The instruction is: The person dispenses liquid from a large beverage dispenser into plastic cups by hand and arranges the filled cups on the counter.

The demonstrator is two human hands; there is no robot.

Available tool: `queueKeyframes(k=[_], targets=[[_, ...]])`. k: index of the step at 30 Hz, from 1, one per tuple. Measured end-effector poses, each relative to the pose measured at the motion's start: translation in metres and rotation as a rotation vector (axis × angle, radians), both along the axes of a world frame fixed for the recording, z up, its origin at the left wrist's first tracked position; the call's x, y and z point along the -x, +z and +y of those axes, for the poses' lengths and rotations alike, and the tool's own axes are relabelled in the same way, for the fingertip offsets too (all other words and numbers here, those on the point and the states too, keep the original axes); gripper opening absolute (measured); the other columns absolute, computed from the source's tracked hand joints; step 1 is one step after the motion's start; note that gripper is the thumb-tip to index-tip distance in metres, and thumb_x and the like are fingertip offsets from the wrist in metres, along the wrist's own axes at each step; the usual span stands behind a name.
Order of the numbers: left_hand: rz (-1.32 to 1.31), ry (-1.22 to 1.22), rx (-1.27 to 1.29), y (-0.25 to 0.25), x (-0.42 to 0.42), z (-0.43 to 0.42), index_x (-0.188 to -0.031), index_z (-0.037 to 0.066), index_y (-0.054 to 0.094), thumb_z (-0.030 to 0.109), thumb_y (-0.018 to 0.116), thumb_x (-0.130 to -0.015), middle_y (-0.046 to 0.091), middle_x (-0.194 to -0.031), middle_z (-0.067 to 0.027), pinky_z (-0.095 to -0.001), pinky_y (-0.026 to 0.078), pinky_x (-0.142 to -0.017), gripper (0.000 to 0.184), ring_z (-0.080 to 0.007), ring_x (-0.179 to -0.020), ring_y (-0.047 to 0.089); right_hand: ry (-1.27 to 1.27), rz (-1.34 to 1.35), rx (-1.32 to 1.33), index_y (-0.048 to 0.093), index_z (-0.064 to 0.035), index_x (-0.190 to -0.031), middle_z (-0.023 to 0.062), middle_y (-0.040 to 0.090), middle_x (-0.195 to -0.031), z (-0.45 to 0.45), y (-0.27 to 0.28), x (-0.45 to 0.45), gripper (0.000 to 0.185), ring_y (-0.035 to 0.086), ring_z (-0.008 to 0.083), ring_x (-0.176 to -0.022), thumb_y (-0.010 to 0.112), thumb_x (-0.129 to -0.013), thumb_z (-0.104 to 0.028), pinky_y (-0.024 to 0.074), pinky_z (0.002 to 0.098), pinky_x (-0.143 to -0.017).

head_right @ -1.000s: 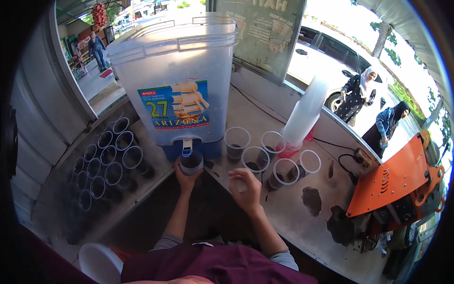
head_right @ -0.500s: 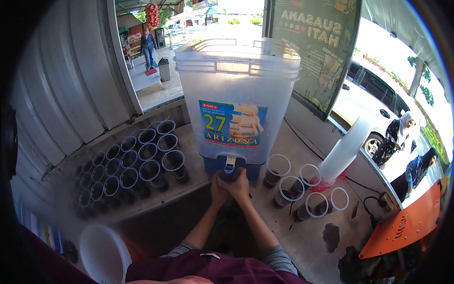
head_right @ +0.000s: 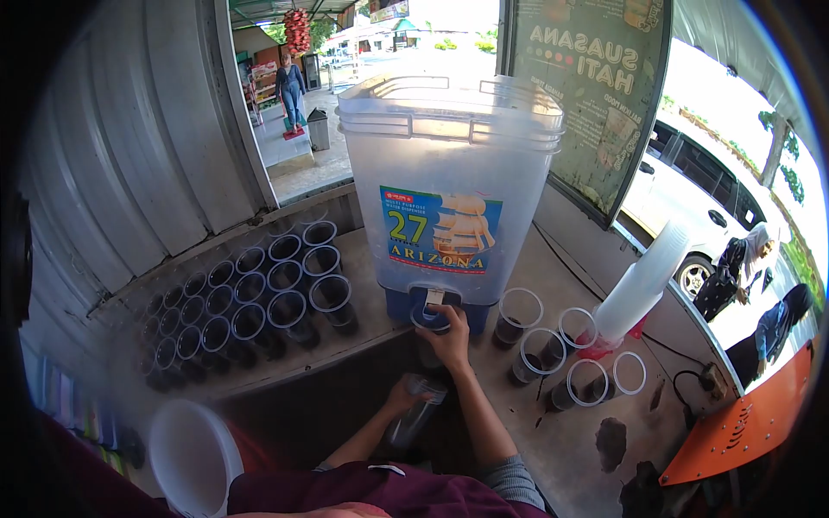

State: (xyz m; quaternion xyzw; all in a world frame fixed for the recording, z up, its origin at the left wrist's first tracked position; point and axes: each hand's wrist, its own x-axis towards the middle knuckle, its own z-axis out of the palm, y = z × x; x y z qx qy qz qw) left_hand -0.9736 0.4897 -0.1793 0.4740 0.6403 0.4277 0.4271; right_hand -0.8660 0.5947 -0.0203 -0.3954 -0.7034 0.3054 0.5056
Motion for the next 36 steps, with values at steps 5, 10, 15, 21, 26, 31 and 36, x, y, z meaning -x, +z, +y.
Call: queueKeyframes(k=[5,10,15,21,26,31,36], targets=[[-0.038,-0.048,0.294,-0.048,-0.018,-0.023,-0.106,0.005,0.05,0.049,0.072,-0.062,0.059,-0.101,-0.0132,-0.0327,0.044,-0.08,0.066,-0.0242,-0.096,0.057,0.004,0.002,-0.027,0.059,-0.0078,-0.097,0.0123,0.055,-0.099,-0.001,-0.002,0.001,0.048,0.054,0.0277,-0.094,0.078,-0.053,-0.009,0.0425,0.0344,-0.084],[-0.417,-0.119,0.305,-0.047,-0.013,-0.028,-0.109,0.005,0.05,0.044,0.064,-0.073,0.058,-0.099,-0.0085,-0.0312,0.042,-0.083,0.054,-0.0192,-0.095,0.055,-0.007,-0.017,-0.07,0.059,-0.0084,-0.098,0.0125,0.055,-0.099,-0.002,-0.003,0.0,0.048,0.053,0.0279,-0.095,0.078,-0.054,-0.009,0.0424,0.0346,-0.084],[-0.675,-0.267,0.23,-0.065,-0.018,-0.025,-0.112,0.006,0.047,0.033,0.062,-0.077,0.054,-0.105,-0.0088,-0.0311,0.042,-0.084,0.046,-0.0168,-0.096,0.053,0.005,-0.015,-0.069,0.059,-0.0087,-0.099,0.0129,0.054,-0.1,-0.002,-0.002,-0.002,0.049,0.053,0.0284,-0.096,0.077,-0.054,-0.009,0.042,0.0347,-0.085],[-0.713,-0.275,0.252,-0.028,-0.023,-0.027,-0.126,0.007,0.039,0.032,0.062,-0.076,0.047,-0.118,-0.0095,-0.0314,0.037,-0.091,0.06,-0.0202,-0.107,0.047,0.0,-0.034,-0.07,0.059,-0.009,-0.099,0.013,0.054,-0.1,-0.002,-0.003,-0.002,0.049,0.052,0.0285,-0.097,0.077,-0.054,-0.009,0.0417,0.0347,-0.085],[-0.482,-0.161,0.331,0.001,-0.003,-0.034,-0.129,0.008,0.035,0.037,0.064,-0.074,0.047,-0.121,-0.0105,-0.0335,0.035,-0.094,0.069,-0.0206,-0.109,0.046,0.002,-0.028,-0.069,0.059,-0.0094,-0.1,0.0133,0.053,-0.102,-0.001,-0.004,-0.002,0.049,0.052,0.0288,-0.097,0.078,-0.054,-0.01,0.0413,0.0345,-0.085],[-1.047,-0.157,-0.076,0.03,0.068,-0.037,-0.129,0.009,0.036,0.047,0.062,-0.074,0.048,-0.12,-0.0158,-0.0408,0.047,-0.084,0.072,-0.0289,-0.1,0.054,0.016,-0.035,-0.063,0.059,-0.0102,-0.1,0.0135,0.053,-0.103,-0.001,0.0,-0.005,0.049,0.052,0.0288,-0.097,0.078,-0.055,-0.01,0.0416,0.0345,-0.085],[-1.601,-0.303,-0.796,0.134,0.106,-0.06,-0.137,0.032,0.021,0.045,0.059,-0.077,0.007,-0.144,-0.0158,-0.0388,0.046,-0.082,0.072,-0.0305,-0.1,0.053,0.047,-0.017,0.028,0.059,-0.0095,-0.1,0.0139,0.053,-0.104,-0.001,0.001,-0.004,0.048,0.051,0.0303,-0.1,0.077,-0.056,-0.009,0.0402,0.0355,-0.087]])
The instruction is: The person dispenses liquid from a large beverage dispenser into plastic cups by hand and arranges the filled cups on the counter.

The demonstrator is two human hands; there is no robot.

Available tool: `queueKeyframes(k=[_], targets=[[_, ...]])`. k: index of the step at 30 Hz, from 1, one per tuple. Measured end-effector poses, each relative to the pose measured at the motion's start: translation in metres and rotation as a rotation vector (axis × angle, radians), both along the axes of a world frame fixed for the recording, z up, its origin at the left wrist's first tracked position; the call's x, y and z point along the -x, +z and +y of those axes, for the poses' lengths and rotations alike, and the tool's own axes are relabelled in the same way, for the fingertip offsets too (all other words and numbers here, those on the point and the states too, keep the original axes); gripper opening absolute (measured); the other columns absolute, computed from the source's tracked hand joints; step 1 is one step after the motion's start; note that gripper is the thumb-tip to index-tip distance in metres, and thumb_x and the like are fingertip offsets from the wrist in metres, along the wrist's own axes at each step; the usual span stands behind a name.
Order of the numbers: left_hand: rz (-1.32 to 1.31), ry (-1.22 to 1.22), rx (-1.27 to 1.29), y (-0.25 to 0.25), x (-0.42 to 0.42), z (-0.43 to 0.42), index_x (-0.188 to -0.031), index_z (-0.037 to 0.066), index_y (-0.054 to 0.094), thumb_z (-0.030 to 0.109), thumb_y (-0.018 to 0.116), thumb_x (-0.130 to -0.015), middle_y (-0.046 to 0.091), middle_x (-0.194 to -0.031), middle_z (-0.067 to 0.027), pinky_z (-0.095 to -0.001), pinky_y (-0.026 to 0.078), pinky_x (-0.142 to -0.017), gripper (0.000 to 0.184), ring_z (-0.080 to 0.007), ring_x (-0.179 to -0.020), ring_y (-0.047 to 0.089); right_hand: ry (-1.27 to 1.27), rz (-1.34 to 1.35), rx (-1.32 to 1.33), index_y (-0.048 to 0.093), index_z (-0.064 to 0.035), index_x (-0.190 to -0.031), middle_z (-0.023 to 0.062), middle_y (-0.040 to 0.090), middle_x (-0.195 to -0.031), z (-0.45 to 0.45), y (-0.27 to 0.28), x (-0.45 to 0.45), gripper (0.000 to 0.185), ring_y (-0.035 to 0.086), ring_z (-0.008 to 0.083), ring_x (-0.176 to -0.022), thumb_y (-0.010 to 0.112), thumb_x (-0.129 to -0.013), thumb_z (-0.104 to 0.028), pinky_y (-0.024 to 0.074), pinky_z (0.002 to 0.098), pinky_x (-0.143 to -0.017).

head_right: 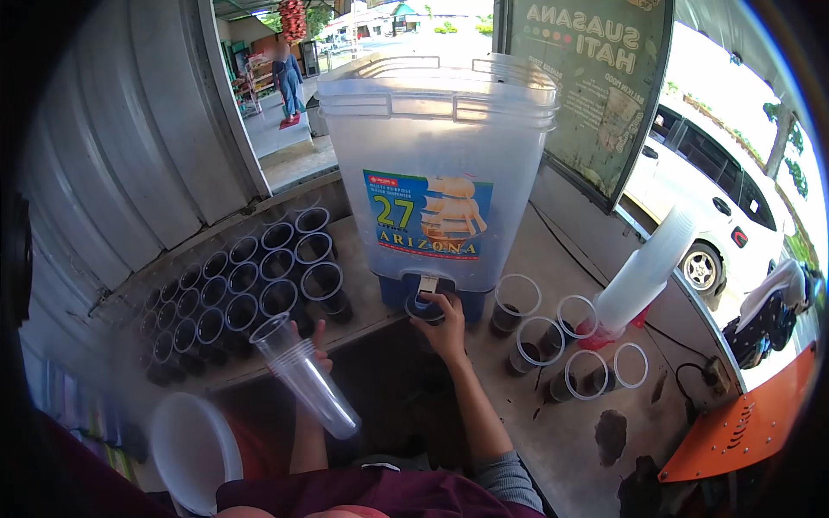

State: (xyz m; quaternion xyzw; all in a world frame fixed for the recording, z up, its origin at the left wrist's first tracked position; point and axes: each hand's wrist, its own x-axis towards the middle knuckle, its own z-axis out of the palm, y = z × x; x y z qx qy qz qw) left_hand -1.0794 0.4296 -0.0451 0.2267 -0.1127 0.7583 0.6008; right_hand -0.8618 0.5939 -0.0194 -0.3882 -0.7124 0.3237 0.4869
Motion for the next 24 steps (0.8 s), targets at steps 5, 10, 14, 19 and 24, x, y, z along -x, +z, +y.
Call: queueKeyframes(k=[5,10,14,19,24], targets=[[-0.078,0.036,-0.039,0.007,0.002,-0.009,-0.137,0.036,0.018,0.026,0.054,-0.085,-0.001,-0.146,-0.0144,-0.0339,0.044,-0.079,0.064,-0.0268,-0.096,0.054,-0.022,0.001,-0.078,0.059,-0.0098,-0.1,0.0142,0.053,-0.105,-0.004,0.002,0.003,0.048,0.052,0.0295,-0.1,0.077,-0.055,-0.008,0.0419,0.0361,-0.086],[-0.044,0.027,0.023,-0.002,-0.012,-0.003,-0.138,0.034,0.017,0.043,0.06,-0.073,0.002,-0.144,-0.0173,-0.0342,0.045,-0.077,0.078,-0.0267,-0.094,0.055,-0.054,-0.013,-0.065,0.059,-0.0099,-0.1,0.0137,0.053,-0.105,-0.002,-0.002,0.0,0.049,0.052,0.0297,-0.099,0.077,-0.055,-0.009,0.0412,0.0361,-0.086],[0.001,0.011,0.09,-0.016,-0.015,0.002,-0.138,0.032,0.017,0.06,0.067,-0.061,0.005,-0.143,-0.0202,-0.0345,0.046,-0.075,0.096,-0.0266,-0.092,0.056,-0.033,-0.002,-0.06,0.059,-0.0097,-0.1,0.0135,0.053,-0.105,-0.001,-0.003,0.002,0.049,0.052,0.0295,-0.1,0.077,-0.054,-0.009,0.041,0.0356,-0.086],[-0.081,-0.077,0.197,-0.033,-0.033,0.006,-0.139,0.018,0.013,0.065,0.068,-0.056,0.02,-0.138,-0.0221,-0.0378,0.045,-0.079,0.111,-0.0289,-0.095,0.052,-0.031,0.005,-0.045,0.059,-0.0118,-0.101,0.0142,0.052,-0.106,-0.001,-0.003,0.005,0.049,0.05,0.0307,-0.101,0.077,-0.055,-0.01,0.041,0.0363,-0.087],[-0.289,-0.112,0.009,-0.008,-0.034,0.008,-0.138,0.004,0.002,0.061,0.07,-0.057,0.045,-0.123,-0.0204,-0.045,0.028,-0.101,0.12,-0.0282,-0.109,0.049,-0.005,-0.007,-0.046,0.059,-0.0126,-0.101,0.0158,0.05,-0.108,-0.003,-0.002,0.003,0.049,0.049,0.0327,-0.102,0.078,-0.055,-0.01,0.041,0.0373,-0.087]])
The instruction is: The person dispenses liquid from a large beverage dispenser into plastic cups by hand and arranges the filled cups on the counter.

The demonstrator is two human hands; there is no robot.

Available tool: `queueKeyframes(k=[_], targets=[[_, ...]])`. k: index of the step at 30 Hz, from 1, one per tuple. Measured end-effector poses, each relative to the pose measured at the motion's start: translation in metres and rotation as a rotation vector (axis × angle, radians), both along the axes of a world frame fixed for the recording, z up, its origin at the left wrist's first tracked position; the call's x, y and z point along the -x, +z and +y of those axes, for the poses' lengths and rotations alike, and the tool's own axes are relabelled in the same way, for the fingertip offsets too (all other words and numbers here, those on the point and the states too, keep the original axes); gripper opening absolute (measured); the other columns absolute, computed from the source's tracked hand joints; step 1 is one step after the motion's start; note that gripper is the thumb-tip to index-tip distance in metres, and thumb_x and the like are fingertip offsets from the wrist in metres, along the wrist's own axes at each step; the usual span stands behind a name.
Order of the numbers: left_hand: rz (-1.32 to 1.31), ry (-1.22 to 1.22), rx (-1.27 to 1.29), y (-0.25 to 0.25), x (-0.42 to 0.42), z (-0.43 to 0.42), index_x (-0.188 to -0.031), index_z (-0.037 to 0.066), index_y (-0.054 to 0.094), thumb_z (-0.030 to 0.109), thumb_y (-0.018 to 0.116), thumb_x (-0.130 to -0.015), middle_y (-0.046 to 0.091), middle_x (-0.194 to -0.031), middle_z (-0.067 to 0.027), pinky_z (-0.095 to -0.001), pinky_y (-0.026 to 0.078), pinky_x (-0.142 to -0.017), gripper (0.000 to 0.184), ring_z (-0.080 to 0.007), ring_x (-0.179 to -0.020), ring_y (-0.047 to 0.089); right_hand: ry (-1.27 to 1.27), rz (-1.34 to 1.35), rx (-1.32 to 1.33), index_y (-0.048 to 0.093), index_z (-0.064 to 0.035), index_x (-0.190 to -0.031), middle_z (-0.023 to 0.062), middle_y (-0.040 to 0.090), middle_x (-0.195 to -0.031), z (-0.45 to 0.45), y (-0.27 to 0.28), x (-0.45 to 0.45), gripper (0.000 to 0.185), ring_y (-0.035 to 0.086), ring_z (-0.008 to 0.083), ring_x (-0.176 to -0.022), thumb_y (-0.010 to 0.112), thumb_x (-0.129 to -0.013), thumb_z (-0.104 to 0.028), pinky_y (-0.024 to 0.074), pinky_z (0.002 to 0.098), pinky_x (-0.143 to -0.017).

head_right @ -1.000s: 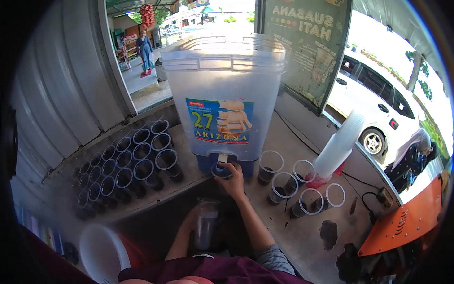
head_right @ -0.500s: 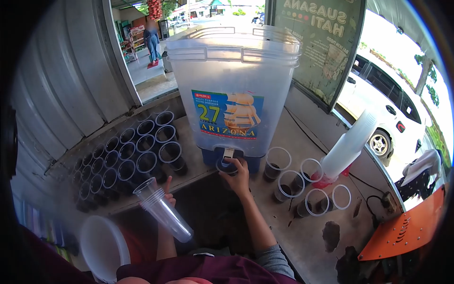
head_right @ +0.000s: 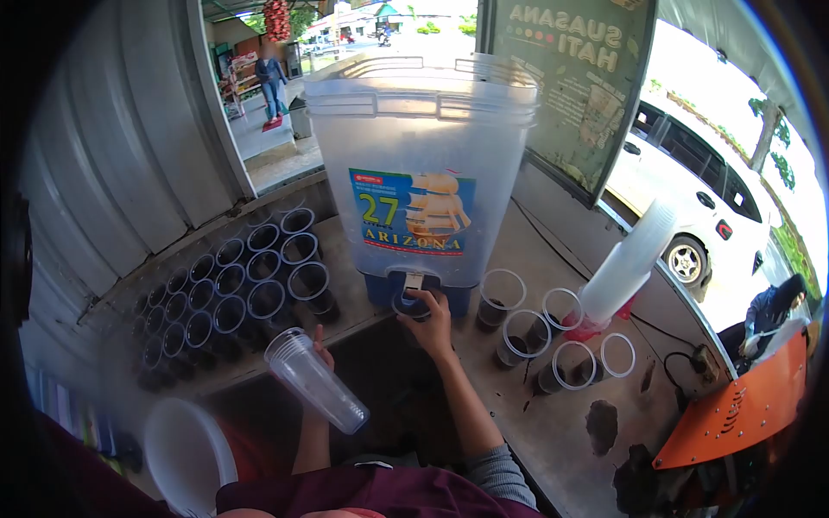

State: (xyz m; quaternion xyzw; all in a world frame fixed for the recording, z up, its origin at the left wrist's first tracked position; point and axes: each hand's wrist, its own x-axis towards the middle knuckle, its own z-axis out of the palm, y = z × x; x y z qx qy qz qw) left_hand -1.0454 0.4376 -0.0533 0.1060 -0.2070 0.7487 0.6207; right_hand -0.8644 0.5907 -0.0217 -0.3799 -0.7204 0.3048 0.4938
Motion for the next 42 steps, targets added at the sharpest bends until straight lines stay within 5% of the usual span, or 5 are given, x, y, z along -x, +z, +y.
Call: queueKeyframes(k=[9,21,29,36,42], targets=[[0.221,0.332,-0.045,0.02,0.038,-0.008,-0.138,0.014,0.016,0.069,0.054,-0.066,0.025,-0.14,-0.0141,-0.0601,-0.005,-0.102,0.099,-0.0208,-0.123,0.039,-0.05,0.007,0.021,0.06,-0.0108,-0.101,0.0149,0.053,-0.107,-0.001,0.001,0.002,0.051,0.052,0.0307,-0.101,0.078,-0.054,-0.009,0.0413,0.0354,-0.087],[0.229,0.31,0.176,0.0,0.013,-0.011,-0.135,0.007,0.025,0.072,0.05,-0.067,0.022,-0.141,-0.0152,-0.0571,0.01,-0.104,0.097,-0.03,-0.116,0.045,-0.058,0.017,0.001,0.06,-0.0105,-0.1,0.0145,0.053,-0.105,0.0,-0.001,0.002,0.05,0.052,0.0298,-0.1,0.078,-0.054,-0.01,0.0415,0.0355,-0.086],[0.862,0.213,0.429,-0.032,-0.002,0.0,-0.128,0.001,0.034,0.053,0.062,-0.07,0.045,-0.124,-0.0163,-0.0443,0.04,-0.094,0.082,-0.032,-0.11,0.048,-0.03,0.011,0.006,0.06,-0.0128,-0.102,0.0159,0.051,-0.108,0.002,0.0,0.001,0.051,0.051,0.0319,-0.101,0.078,-0.054,-0.009,0.0416,0.0367,-0.086],[2.003,0.502,0.724,-0.082,-0.009,0.036,-0.12,0.003,0.044,0.033,0.083,-0.05,0.051,-0.116,-0.0158,-0.0347,0.04,-0.091,0.086,-0.027,-0.106,0.052,0.022,0.013,0.037,0.056,-0.0121,-0.106,0.0138,0.054,-0.107,0.007,0.003,-0.008,0.058,0.051,0.03,-0.104,0.078,-0.052,-0.008,0.0409,0.0362,-0.088],[2.15,0.516,0.614,-0.153,-0.015,0.084,-0.12,0.004,0.045,0.041,0.083,-0.044,0.049,-0.117,-0.0185,-0.0375,0.037,-0.094,0.092,-0.0321,-0.111,0.046,0.106,0.227,0.059,0.046,-0.0051,-0.11,0.0115,0.055,-0.104,0.016,-0.01,-0.006,0.066,0.051,0.0246,-0.103,0.079,-0.052,-0.008,0.0399,0.0346,-0.089]])
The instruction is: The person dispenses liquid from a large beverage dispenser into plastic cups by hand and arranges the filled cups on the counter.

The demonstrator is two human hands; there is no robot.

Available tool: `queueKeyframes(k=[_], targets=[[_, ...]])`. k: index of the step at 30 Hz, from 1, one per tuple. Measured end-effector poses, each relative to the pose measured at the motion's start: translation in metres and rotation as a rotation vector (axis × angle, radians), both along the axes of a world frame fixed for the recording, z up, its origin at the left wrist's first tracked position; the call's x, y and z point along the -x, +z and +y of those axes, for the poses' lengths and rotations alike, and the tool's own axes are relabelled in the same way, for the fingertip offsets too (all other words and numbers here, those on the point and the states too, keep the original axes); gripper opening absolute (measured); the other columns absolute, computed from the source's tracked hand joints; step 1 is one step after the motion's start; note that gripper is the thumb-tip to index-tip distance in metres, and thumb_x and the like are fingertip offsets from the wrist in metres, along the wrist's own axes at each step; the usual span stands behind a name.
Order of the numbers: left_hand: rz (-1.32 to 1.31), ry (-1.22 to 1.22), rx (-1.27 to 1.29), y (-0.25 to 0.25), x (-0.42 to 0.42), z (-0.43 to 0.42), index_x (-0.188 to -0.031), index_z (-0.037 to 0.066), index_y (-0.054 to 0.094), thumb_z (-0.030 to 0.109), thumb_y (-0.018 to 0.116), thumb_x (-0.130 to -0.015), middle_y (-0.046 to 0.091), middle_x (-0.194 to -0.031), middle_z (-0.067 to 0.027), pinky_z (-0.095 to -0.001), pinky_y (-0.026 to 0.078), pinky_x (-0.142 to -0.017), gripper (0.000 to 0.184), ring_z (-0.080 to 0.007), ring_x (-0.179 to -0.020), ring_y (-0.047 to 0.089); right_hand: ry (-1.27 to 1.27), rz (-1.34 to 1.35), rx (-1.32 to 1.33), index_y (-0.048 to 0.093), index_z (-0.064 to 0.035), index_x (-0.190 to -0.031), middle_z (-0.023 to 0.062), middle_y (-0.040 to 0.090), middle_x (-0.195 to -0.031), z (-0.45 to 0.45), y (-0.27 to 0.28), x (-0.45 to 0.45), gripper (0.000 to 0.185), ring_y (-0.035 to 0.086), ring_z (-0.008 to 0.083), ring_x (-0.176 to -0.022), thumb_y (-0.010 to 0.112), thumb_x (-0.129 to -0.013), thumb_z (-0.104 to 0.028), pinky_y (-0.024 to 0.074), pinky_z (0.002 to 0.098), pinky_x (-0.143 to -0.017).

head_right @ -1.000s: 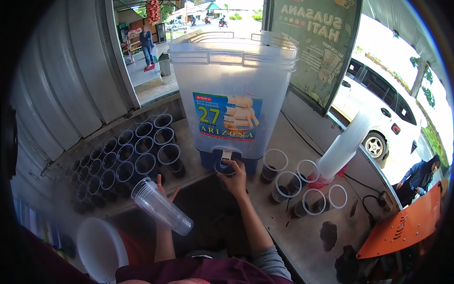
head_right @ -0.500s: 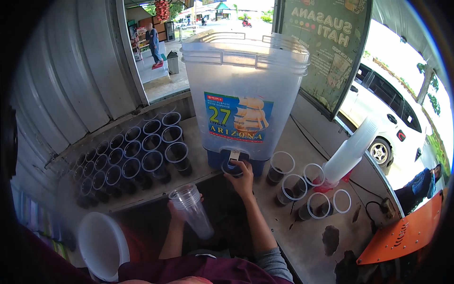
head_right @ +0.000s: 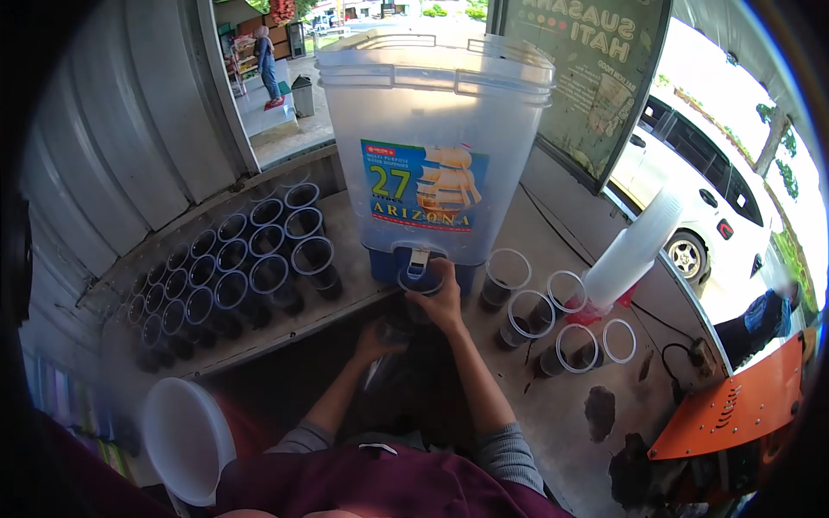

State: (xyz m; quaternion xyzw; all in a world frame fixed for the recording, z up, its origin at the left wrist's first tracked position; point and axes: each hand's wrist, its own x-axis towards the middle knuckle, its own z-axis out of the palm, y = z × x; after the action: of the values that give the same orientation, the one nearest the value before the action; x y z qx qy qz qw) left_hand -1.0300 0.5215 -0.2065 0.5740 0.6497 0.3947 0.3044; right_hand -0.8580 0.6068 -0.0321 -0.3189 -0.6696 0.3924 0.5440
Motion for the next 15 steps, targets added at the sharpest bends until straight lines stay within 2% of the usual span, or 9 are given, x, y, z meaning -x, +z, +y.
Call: queueKeyframes(k=[2,5,9,11,15], targets=[[0.079,-0.009,0.0,-0.02,-0.003,0.012,-0.119,0.005,0.046,0.044,0.082,-0.043,0.047,-0.119,-0.0188,-0.0386,0.037,-0.094,0.093,-0.033,-0.112,0.045,-0.017,-0.073,0.049,0.044,-0.0034,-0.108,0.0106,0.055,-0.104,-0.003,0.002,-0.001,0.066,0.052,0.0233,-0.102,0.079,-0.053,-0.008,0.0396,0.0338,-0.088],[0.22,0.024,0.06,-0.011,-0.015,0.01,-0.119,0.006,0.046,0.044,0.082,-0.044,0.047,-0.119,-0.0181,-0.0388,0.037,-0.094,0.091,-0.0333,-0.11,0.045,-0.014,-0.091,0.004,0.047,-0.0051,-0.107,0.0107,0.054,-0.103,-0.002,-0.002,-0.001,0.063,0.052,0.0253,-0.101,0.078,-0.053,-0.007,0.04,0.0345,-0.087],[0.097,0.076,0.13,0.004,-0.022,-0.001,-0.119,0.006,0.046,0.042,0.082,-0.045,0.047,-0.12,-0.0177,-0.0388,0.036,-0.095,0.09,-0.033,-0.111,0.044,-0.047,-0.231,-0.11,0.049,-0.0044,-0.105,0.0085,0.053,-0.102,-0.003,-0.003,-0.002,0.058,0.051,0.021,-0.1,0.078,-0.055,-0.005,0.0389,0.0318,-0.089],[-0.051,-0.053,0.12,-0.001,-0.022,0.0,-0.118,0.006,0.047,0.039,0.082,-0.046,0.047,-0.119,-0.0179,-0.0386,0.035,-0.096,0.087,-0.0327,-0.112,0.044,-0.058,-0.2,-0.072,0.052,-0.0045,-0.102,0.0091,0.053,-0.102,-0.006,-0.003,-0.002,0.054,0.052,0.0226,-0.1,0.077,-0.055,-0.006,0.0392,0.0325,-0.089],[0.087,0.055,0.122,-0.011,-0.025,-0.001,-0.117,0.006,0.047,0.038,0.082,-0.046,0.049,-0.117,-0.0161,-0.0382,0.037,-0.095,0.086,-0.0318,-0.11,0.047,-0.08,-0.215,-0.073,0.051,-0.0047,-0.103,0.0094,0.053,-0.101,-0.01,0.001,-0.001,0.055,0.052,0.0233,-0.1,0.077,-0.054,-0.006,0.0395,0.0325,-0.088]])
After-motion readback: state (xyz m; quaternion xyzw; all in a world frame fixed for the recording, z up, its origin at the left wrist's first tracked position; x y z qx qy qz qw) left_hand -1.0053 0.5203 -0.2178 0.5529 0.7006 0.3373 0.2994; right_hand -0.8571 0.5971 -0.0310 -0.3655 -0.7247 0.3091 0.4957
